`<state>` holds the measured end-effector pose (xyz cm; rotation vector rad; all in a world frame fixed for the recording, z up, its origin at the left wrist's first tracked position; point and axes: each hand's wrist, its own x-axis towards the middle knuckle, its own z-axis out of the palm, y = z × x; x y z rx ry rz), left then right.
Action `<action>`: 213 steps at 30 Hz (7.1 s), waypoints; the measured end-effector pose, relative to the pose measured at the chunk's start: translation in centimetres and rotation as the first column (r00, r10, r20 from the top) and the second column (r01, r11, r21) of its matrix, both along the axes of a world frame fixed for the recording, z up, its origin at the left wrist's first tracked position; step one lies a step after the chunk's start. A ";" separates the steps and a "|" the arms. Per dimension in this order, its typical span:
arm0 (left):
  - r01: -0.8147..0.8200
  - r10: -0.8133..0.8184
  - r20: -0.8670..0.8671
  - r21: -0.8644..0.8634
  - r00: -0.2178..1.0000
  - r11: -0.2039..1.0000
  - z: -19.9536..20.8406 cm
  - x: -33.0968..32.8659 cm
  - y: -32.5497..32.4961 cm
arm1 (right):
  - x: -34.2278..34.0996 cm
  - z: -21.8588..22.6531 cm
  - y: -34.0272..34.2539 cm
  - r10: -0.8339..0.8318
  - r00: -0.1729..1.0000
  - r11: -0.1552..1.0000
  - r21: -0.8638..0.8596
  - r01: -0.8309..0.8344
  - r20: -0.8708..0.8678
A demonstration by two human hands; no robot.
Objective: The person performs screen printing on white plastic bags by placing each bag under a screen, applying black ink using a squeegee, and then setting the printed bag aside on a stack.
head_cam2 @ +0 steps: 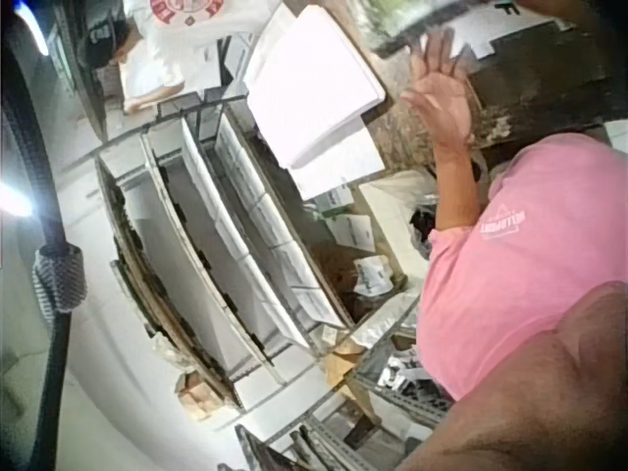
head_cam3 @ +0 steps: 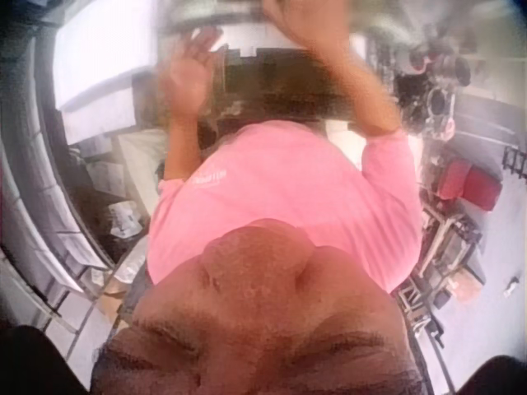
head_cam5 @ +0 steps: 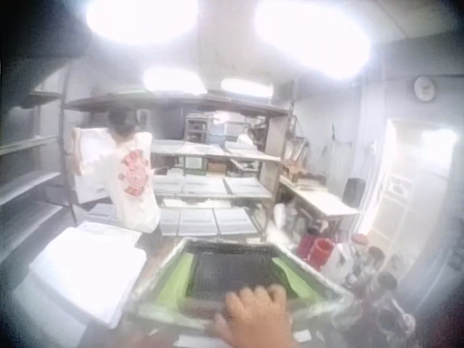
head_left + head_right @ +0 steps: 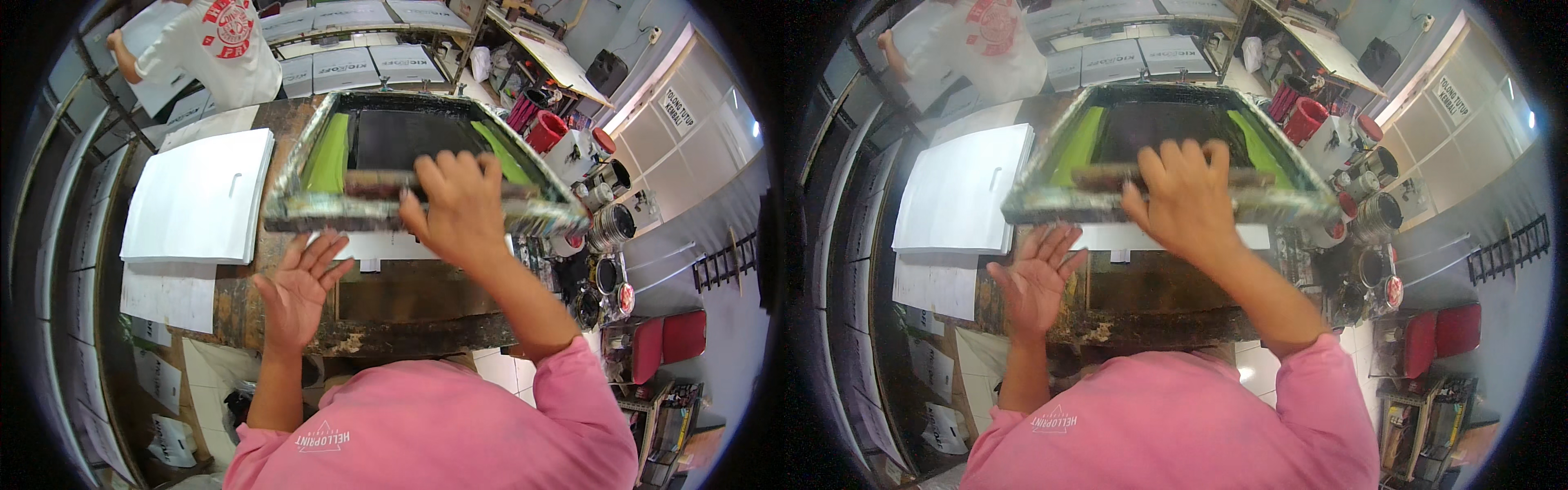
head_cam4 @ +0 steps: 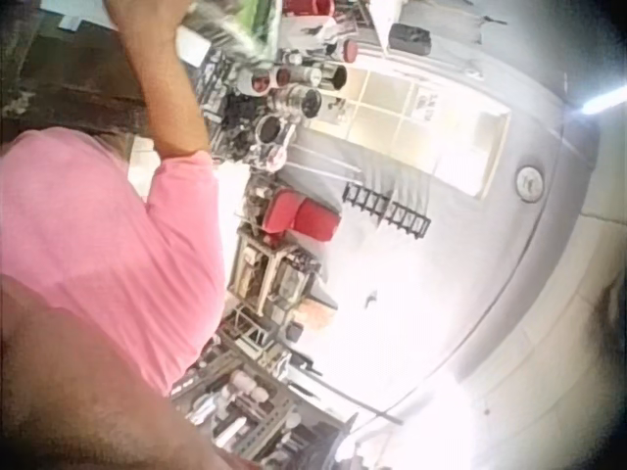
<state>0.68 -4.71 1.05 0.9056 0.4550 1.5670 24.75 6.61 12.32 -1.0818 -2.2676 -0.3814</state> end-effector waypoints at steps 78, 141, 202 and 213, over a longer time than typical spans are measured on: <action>-0.032 0.141 0.091 -0.722 0.986 0.691 -7.6 -0.7 -3.6 | 2.1 -12.6 -2.9 0.161 0.979 0.790 -0.610 -0.054 0.122; -0.392 -0.092 -0.879 0.113 -0.467 0.913 -9.6 2.5 2.8 | -1.1 10.0 8.3 0.038 0.990 0.993 0.117 -0.023 -0.134; -0.115 0.229 0.022 -0.813 0.973 0.570 -10.7 0.2 -3.7 | -3.2 -20.4 31.6 0.076 0.989 0.968 -0.248 -0.042 0.129; -0.112 0.190 0.007 -0.788 0.982 0.606 -10.9 0.2 -3.4 | 0.5 -19.1 7.2 0.145 0.985 0.924 -0.370 -0.100 0.096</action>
